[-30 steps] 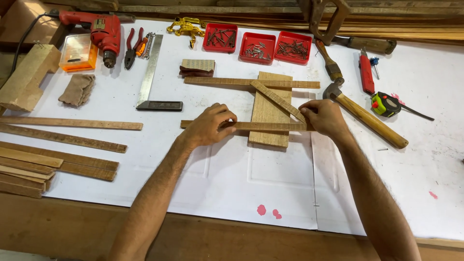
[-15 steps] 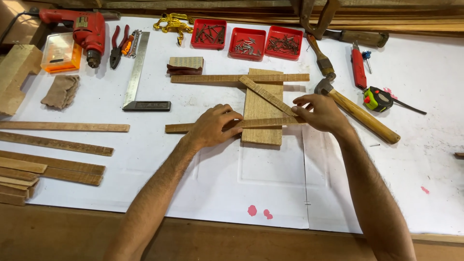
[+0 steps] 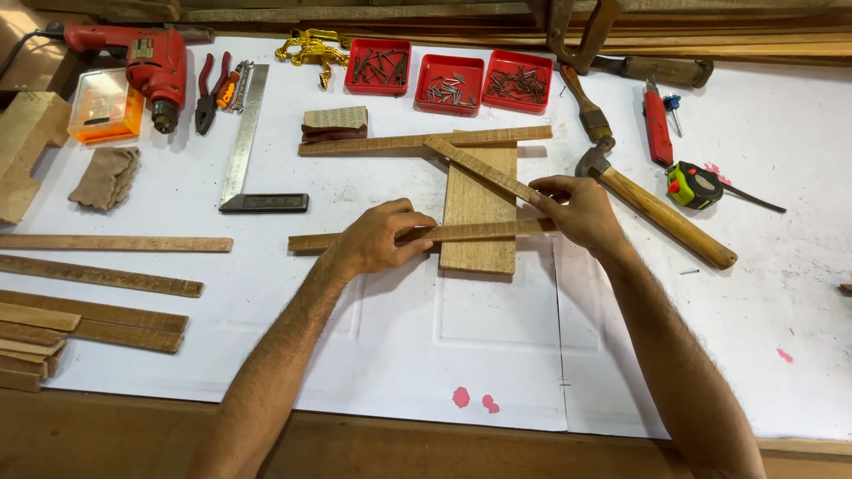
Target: The person selects thin wooden strips and a small board from a stack, measures a strip with a tape measure, marks it with a pencil, and arranges the strips diagonally across the board on the workbench. They then hammer nails through the strips to fasten a braced frame, pressing pieces aligned by hand while hammering.
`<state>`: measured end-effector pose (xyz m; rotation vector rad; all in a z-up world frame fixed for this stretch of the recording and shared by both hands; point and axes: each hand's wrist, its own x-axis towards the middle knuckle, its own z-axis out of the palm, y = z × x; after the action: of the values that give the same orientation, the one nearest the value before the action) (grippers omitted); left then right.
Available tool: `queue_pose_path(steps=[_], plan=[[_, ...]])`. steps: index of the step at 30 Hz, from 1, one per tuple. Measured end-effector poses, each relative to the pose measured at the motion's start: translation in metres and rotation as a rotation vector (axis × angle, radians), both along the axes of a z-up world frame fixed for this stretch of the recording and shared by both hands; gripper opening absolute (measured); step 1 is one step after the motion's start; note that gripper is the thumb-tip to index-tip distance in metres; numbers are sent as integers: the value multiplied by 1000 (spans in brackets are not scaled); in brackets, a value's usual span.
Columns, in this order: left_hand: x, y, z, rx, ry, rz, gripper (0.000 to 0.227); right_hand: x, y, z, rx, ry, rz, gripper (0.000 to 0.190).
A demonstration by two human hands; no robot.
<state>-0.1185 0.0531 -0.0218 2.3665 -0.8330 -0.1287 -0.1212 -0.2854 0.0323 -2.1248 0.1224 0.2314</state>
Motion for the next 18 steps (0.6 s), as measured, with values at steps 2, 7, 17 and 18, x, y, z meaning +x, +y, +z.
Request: queue_pose_path(steps=[2, 7, 17, 18], plan=[[-1, -1, 2, 15, -11, 26, 43, 4, -6, -10, -64, -59, 75, 33], [2, -4, 10, 39, -28, 54, 41, 0, -11, -9, -208, -109, 177, 33], [4, -53, 0, -5, -314, 13, 54, -12, -33, -3, -168, -195, 371, 46], [5, -67, -5, -41, -315, 5, 53, -14, -31, -1, -156, -241, 420, 54]])
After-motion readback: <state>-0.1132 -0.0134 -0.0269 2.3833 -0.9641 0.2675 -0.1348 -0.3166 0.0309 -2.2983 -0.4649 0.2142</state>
